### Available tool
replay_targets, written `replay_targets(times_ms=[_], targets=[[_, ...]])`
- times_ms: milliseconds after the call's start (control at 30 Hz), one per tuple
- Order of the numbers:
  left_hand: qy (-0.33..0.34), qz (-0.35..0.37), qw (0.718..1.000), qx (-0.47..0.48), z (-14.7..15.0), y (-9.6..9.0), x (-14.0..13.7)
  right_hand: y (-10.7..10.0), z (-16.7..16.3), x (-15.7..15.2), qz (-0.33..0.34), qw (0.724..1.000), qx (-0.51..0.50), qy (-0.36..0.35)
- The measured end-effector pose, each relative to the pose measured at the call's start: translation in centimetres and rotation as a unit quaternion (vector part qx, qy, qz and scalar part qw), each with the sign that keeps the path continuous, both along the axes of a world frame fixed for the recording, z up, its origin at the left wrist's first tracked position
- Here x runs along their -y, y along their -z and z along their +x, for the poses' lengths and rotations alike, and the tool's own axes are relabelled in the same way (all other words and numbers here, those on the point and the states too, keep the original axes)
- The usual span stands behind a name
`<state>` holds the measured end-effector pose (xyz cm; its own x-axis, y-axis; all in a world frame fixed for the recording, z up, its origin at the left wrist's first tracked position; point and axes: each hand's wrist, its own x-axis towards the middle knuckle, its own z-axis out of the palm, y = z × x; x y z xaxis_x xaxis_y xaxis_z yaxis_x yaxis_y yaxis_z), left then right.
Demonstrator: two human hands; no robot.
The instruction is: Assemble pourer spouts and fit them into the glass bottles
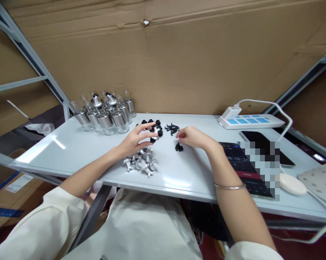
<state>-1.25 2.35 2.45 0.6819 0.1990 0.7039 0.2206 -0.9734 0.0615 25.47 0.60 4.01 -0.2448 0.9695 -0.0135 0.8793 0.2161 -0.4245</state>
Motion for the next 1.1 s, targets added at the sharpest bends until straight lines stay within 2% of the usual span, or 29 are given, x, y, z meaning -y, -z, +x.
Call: replay_targets(times_ms=[67,133,267,467,567,667,733,800,900,1100], targets=[[-0.002,0.0,1.0,-0.002,0.0,0.0,0.0,-0.3,-0.7,0.3,0.057,0.996,-0.062,0.015],[-0.002,-0.001,1.0,-0.006,0.0,-0.1,0.1,-0.7,-1.8,0.7,0.086,0.984,-0.158,0.011],[0.003,0.001,1.0,-0.007,0.0,0.0,0.1,-1.4,-4.0,1.8,0.04,0.951,-0.302,-0.045],[0.011,0.003,1.0,-0.002,0.0,0.1,0.0,-1.4,-4.8,2.2,-0.005,0.927,-0.368,-0.074],[0.013,0.003,1.0,0.001,0.0,0.0,0.1,-1.7,-4.9,2.4,0.0,0.928,-0.366,-0.072],[0.013,0.0,1.0,0.011,-0.1,0.0,0.0,-1.8,-5.3,2.7,0.033,0.933,-0.353,-0.065],[0.012,-0.01,1.0,0.02,-0.1,0.0,-0.1,-1.7,-5.7,2.8,0.086,0.943,-0.318,-0.048],[0.012,-0.026,0.999,0.03,-0.1,0.1,-0.2,-1.3,-6.1,3.0,0.169,0.949,-0.263,-0.038],[0.014,-0.049,0.998,0.047,-0.1,0.2,-0.2,-0.7,-6.3,3.0,0.279,0.94,-0.188,-0.063],[0.018,-0.062,0.997,0.05,-0.2,0.4,-0.2,-0.3,-5.8,2.9,0.349,0.924,-0.099,-0.118]])
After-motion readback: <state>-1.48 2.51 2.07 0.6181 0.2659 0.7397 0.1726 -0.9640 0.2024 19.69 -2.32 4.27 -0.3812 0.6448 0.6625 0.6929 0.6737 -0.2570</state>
